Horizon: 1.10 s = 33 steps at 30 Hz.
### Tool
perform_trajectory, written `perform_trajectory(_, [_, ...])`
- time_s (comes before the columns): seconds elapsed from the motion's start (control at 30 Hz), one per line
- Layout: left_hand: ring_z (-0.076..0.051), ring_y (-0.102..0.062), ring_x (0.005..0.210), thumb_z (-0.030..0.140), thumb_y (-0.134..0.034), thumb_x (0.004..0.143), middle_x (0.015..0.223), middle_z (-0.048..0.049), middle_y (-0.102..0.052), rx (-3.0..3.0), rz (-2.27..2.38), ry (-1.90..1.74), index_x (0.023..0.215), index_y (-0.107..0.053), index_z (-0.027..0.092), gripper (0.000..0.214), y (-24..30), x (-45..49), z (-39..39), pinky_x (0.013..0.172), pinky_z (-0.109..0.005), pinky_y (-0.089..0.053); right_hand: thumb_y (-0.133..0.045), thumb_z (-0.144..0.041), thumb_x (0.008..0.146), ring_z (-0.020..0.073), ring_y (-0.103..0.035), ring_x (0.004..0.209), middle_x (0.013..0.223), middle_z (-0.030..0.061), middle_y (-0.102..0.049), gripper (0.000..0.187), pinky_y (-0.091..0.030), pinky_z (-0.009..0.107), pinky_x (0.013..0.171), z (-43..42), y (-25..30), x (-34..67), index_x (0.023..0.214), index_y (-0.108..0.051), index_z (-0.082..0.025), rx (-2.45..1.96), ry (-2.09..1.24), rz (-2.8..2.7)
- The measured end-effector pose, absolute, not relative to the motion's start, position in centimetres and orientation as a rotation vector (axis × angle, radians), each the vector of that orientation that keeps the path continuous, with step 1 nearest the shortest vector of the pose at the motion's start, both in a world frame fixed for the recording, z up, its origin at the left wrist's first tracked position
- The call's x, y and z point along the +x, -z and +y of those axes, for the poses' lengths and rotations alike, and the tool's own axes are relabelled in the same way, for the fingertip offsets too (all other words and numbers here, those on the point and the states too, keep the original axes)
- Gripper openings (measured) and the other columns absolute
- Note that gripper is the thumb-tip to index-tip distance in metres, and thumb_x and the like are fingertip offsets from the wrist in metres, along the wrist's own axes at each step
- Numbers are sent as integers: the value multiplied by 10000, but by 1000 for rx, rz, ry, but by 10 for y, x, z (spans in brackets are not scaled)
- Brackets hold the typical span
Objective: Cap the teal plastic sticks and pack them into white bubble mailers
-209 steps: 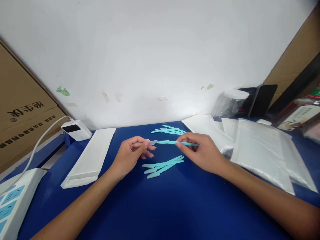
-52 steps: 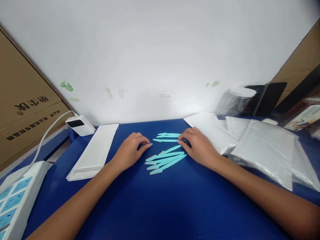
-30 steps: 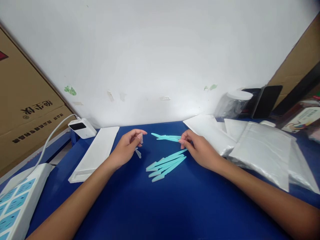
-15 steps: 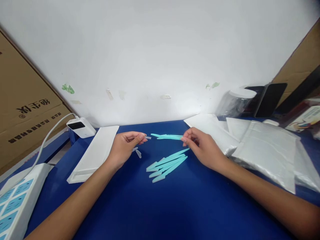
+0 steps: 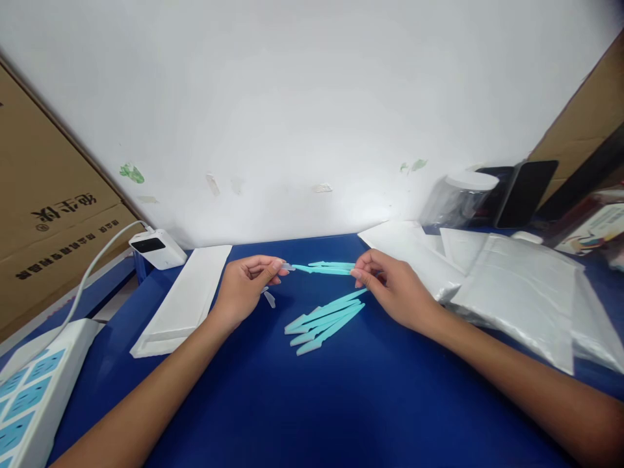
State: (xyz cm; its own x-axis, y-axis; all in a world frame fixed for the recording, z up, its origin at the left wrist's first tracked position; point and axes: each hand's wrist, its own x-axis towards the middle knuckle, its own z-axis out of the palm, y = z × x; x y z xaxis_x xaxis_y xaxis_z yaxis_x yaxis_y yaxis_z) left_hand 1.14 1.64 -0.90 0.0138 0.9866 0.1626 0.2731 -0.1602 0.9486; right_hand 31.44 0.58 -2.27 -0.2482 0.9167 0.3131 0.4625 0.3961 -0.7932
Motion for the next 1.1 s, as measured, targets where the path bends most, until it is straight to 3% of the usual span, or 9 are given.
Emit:
perform_trajectory(0.57, [-233, -767, 732, 538, -760, 903, 914, -89, -835, 1660, 1253, -999, 1011, -834, 207, 356, 7, 21, 4, 712, -357, -614, -586, -453, 1040, 215, -715, 768, 828, 16, -771, 227, -502, 353, 702, 1, 22, 311, 957, -638, -248, -1178, -826, -1902])
perform_trajectory(0.73, [-243, -736, 837, 547, -695, 951, 997, -54, -813, 2204, 1478, -810, 1160, -810, 294, 348, -11, -3, 10, 755, -358, -556, -567, -399, 1048, 197, -680, 772, 825, 6, -731, 198, -497, 341, 708, 3, 24, 311, 941, -639, -249, -1166, -840, -1979])
perform_trajectory(0.8, [-252, -707, 862, 527, -722, 928, 993, -54, -787, 2418, 1512, -688, 1124, -807, 289, 320, -21, -19, 14, 765, -363, -533, -570, -389, 1046, 202, -646, 776, 825, 13, -704, 212, -493, 352, 716, 4, 25, 312, 913, -656, -249, -1197, -775, -2043])
perform_trajectory(0.93, [-252, -681, 977, 465, -738, 916, 1084, -38, -741, 2427, 1366, -344, 1070, -797, 333, 211, -26, -41, 20, 821, -348, -523, -622, -412, 1030, 250, -626, 915, 910, 49, -718, 234, -517, 404, 812, 8, 29, 314, 888, -725, -256, -1149, -635, -2177])
perform_trajectory(1.1, [-265, -657, 1004, 459, -702, 938, 1064, -51, -716, 2417, 1313, -258, 990, -774, 321, 164, -13, -41, 19, 854, -358, -506, -547, -304, 1067, 292, -607, 1082, 1116, 86, -742, 222, -514, 482, 969, 20, 35, 315, 1123, -755, -255, -1126, -362, -2164])
